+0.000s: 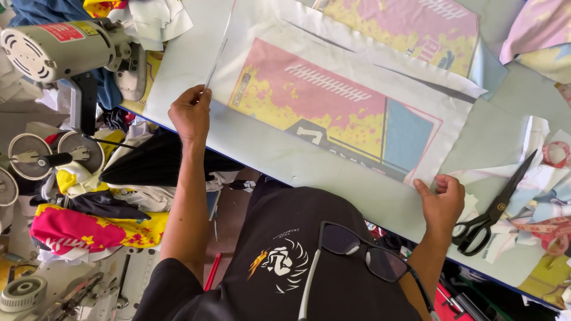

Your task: The person unfolds a piece of patterned fabric on a table and uses scissors to trim the edges. They then use a measuring tape and a pen to mark measurements on the fabric. Finally, the person uses a handheld electric rotary cutter to cut the fabric along the marked lines.

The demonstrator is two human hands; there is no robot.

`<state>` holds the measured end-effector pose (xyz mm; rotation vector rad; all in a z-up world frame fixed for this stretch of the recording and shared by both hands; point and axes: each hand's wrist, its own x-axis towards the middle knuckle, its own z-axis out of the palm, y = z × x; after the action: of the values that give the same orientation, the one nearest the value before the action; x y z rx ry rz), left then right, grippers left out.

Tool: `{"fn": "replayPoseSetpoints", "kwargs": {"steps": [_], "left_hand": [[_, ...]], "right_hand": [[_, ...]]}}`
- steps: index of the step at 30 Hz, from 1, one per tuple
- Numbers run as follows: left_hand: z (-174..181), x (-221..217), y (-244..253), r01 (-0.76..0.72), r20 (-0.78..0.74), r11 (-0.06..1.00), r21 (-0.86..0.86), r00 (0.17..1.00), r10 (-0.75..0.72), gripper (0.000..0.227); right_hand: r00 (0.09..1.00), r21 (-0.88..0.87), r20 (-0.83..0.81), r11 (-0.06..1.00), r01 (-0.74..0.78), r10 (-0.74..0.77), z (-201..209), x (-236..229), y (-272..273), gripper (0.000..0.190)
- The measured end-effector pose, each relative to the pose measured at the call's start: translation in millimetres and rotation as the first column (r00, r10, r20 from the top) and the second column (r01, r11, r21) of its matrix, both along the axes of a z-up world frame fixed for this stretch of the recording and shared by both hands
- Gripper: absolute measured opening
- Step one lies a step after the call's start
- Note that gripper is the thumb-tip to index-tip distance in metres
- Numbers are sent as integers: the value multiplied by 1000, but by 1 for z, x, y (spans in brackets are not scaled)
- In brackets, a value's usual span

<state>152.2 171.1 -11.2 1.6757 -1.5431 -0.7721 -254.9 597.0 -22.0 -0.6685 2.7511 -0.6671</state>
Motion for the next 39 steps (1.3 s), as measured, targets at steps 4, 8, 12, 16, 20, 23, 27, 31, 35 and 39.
{"fn": "replayPoseSetpoints", "kwargs": {"steps": [4,8,12,16,20,23,27,31,35,39], "left_hand": [[-1,-1,1,-14,-17,996,84,1000,15,14],[-30,11,-9,21,142,1000,14,990,-23,22],[-18,-26,-2,144,376,954,-264,926,-36,31],[-22,-45,-11,564,636,717,-410,740,-219,28],[-35,-58,-33,610,754,671,-421,647,-116,18],[-19,-84,-38,706,753,596,-382,612,-243,14],[-18,-110,-82,769,717,566,-296,571,-400,12],[-33,-139,-137,728,691,625,-281,606,-395,13],[-19,-165,-163,698,635,670,-251,642,-431,16],[-32,-168,-175,691,587,677,-253,666,-461,16]], "right_hand": [[1000,-2,-5,1000,-15,15,5,3,-2,54],[1000,7,-11,1000,-27,27,2,1,0,55],[1000,18,11,1000,-19,18,5,2,-1,51],[998,39,55,999,1,-3,8,3,-5,53],[998,11,50,999,-41,41,10,8,-7,55],[996,51,6,995,-85,84,30,22,-29,50],[983,80,180,996,-43,28,31,-1,-38,39],[977,-66,-79,977,-204,199,8,-48,-49,25],[868,-160,-259,867,-472,424,14,-92,-95,42],[913,-36,-133,919,-393,385,12,-104,-115,50]]}}
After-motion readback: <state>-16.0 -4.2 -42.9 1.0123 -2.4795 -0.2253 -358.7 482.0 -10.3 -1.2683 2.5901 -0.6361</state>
